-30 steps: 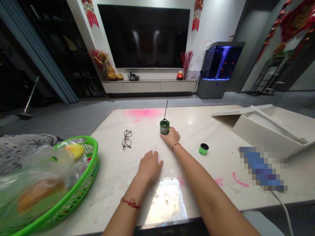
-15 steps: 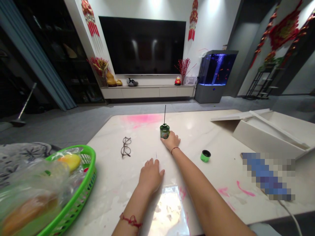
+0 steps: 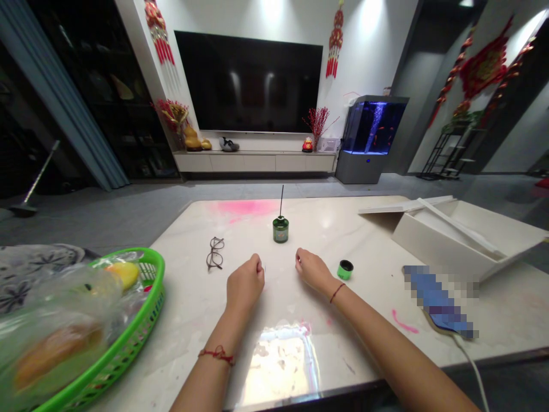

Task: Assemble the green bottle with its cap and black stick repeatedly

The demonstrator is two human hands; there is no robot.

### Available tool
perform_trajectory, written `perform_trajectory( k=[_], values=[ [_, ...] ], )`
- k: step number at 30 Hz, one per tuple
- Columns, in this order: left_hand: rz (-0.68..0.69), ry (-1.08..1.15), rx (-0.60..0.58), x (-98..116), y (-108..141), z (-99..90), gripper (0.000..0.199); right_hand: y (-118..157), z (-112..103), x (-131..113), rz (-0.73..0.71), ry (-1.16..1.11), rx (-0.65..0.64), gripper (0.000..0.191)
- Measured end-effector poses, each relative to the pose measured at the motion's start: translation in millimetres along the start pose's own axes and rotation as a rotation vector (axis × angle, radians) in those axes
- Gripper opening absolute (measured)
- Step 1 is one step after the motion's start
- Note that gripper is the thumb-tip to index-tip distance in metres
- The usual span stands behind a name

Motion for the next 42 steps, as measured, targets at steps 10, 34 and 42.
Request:
perform_trajectory(
  k=[10, 34, 42],
  values=[
    [0.211, -0.112, -0.131, 3, 1, 27.4, 0.084, 27, -28, -4, -0.085, 0.506, -0.024, 0.075],
    [0.128, -0.010, -0.276, -9, 2, 32.8, 0.019, -147, -27, -6, 0.109, -0.313, 0.193, 0.018],
    [0.117, 0.009, -0.303, -9, 3, 32.2, 0.020, -170, -78, -3, 0.070, -0.408, 0.335, 0.027]
  ],
)
Point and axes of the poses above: each hand's wrist, its own y-axis away from the middle knuckle, its own z-axis out of the palm, x = y × z, the point moved 7 cm from there along -y, towards the middle knuckle, and after that the axes turned 1 degree about -x, right-handed, at the moved point
